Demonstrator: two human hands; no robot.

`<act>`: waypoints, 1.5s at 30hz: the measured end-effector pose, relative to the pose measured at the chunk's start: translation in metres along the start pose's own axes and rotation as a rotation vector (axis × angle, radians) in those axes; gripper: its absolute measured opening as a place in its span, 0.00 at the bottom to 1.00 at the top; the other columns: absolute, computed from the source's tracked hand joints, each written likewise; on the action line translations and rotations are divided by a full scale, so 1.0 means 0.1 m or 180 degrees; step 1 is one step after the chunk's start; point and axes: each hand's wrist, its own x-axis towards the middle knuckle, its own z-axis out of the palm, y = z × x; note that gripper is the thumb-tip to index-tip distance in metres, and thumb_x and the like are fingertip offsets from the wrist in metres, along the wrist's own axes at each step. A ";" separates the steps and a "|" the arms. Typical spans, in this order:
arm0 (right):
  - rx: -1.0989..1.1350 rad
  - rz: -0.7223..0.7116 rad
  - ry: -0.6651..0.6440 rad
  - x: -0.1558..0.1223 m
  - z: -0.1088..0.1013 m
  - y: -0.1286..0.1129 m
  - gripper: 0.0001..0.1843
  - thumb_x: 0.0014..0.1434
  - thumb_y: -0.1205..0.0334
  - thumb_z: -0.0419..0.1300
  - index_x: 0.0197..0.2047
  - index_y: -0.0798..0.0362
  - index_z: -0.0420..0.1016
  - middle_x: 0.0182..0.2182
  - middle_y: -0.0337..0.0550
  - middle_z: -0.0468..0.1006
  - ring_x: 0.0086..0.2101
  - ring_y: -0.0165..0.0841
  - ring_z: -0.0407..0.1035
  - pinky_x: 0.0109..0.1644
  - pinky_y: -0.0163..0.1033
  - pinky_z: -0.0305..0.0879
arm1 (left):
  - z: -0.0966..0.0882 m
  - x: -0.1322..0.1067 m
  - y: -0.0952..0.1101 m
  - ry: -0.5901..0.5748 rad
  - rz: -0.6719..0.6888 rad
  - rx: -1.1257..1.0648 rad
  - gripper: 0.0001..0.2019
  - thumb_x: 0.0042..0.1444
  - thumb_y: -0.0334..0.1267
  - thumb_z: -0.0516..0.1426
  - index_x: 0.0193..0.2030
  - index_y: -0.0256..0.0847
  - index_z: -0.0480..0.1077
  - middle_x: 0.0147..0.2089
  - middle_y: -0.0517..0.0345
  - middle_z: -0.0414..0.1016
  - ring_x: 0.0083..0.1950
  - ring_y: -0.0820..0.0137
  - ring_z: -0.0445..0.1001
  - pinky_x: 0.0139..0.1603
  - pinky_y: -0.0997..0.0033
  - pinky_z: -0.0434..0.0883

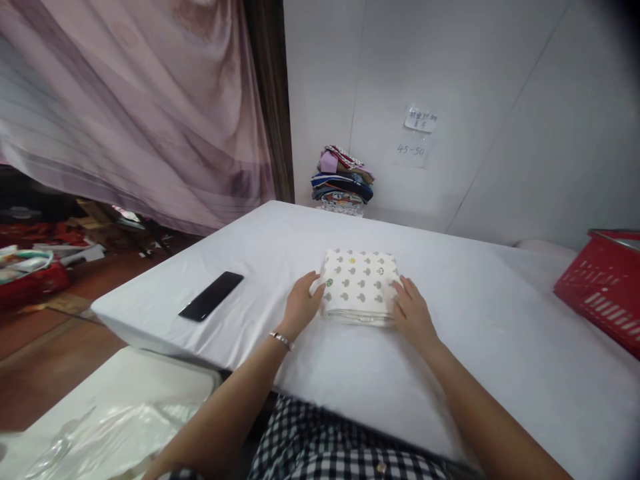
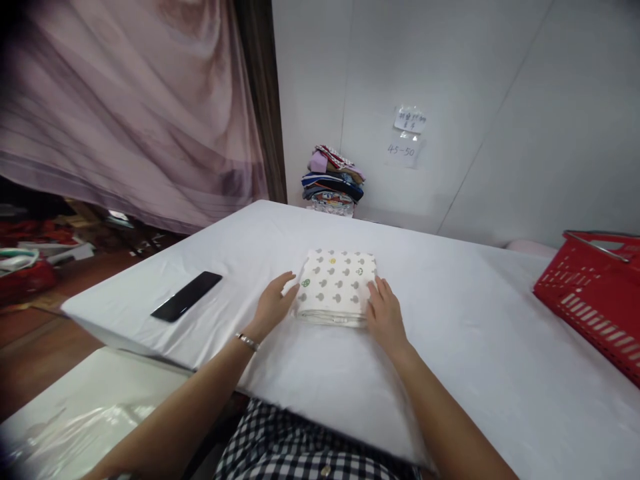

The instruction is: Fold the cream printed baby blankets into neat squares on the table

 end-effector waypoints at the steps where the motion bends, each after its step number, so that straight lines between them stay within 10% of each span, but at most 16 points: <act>1: -0.0046 -0.0171 -0.0020 0.05 0.02 -0.03 0.26 0.62 0.58 0.43 0.63 0.54 0.55 0.64 0.50 0.50 0.64 0.40 0.40 0.62 0.51 0.47 | 0.06 0.03 0.02 -0.0066 -0.0020 0.0071 0.21 0.56 0.44 0.52 0.56 0.42 0.65 0.62 0.51 0.62 0.61 0.62 0.61 0.57 0.62 0.64; 8: -0.0578 0.0078 -0.1181 0.04 0.23 -0.04 0.33 0.63 0.45 0.41 0.65 0.57 0.52 0.65 0.49 0.49 0.64 0.40 0.38 0.64 0.53 0.39 | 0.36 0.01 -0.07 -0.0604 -0.0041 -0.0143 0.29 0.53 0.44 0.55 0.61 0.38 0.59 0.61 0.47 0.63 0.62 0.60 0.61 0.61 0.61 0.57; 13: -0.0517 0.0004 -0.1044 -0.03 0.25 0.05 0.33 0.63 0.46 0.41 0.65 0.55 0.52 0.65 0.48 0.49 0.64 0.39 0.39 0.64 0.52 0.40 | 0.24 0.01 -0.20 -0.0368 -0.0663 -0.1315 0.22 0.55 0.45 0.53 0.56 0.40 0.64 0.50 0.51 0.74 0.49 0.66 0.73 0.50 0.67 0.67; 26: -0.0348 -0.1370 -0.0379 -0.18 0.19 -0.01 0.34 0.59 0.50 0.54 0.65 0.52 0.52 0.60 0.50 0.61 0.61 0.42 0.51 0.63 0.55 0.43 | 0.13 -0.03 -0.15 -0.0597 -0.0907 -0.1396 0.21 0.51 0.50 0.55 0.47 0.38 0.70 0.41 0.54 0.75 0.30 0.74 0.70 0.30 0.75 0.66; 32: -0.0092 -0.1002 -0.0562 -0.11 0.24 -0.10 0.26 0.61 0.54 0.51 0.62 0.50 0.58 0.57 0.47 0.65 0.57 0.40 0.58 0.60 0.51 0.52 | 0.16 0.01 -0.21 -0.0522 -0.0931 -0.1594 0.13 0.53 0.44 0.52 0.38 0.39 0.71 0.32 0.58 0.74 0.26 0.75 0.68 0.29 0.75 0.65; 41: 0.0867 0.0929 -0.0430 0.08 0.13 -0.21 0.25 0.58 0.43 0.49 0.47 0.52 0.73 0.35 0.43 0.79 0.35 0.36 0.71 0.40 0.40 0.66 | 0.22 -0.01 -0.28 -0.0535 -0.0840 -0.1056 0.12 0.53 0.42 0.53 0.40 0.41 0.72 0.34 0.57 0.77 0.30 0.73 0.71 0.32 0.75 0.65; 45: 0.0504 0.0572 -0.0368 0.05 0.21 -0.22 0.24 0.59 0.45 0.48 0.47 0.52 0.73 0.37 0.45 0.79 0.38 0.37 0.71 0.43 0.42 0.66 | 0.13 -0.05 -0.21 -0.0914 -0.0867 -0.0904 0.18 0.52 0.46 0.54 0.48 0.42 0.69 0.30 0.60 0.76 0.28 0.72 0.71 0.29 0.75 0.64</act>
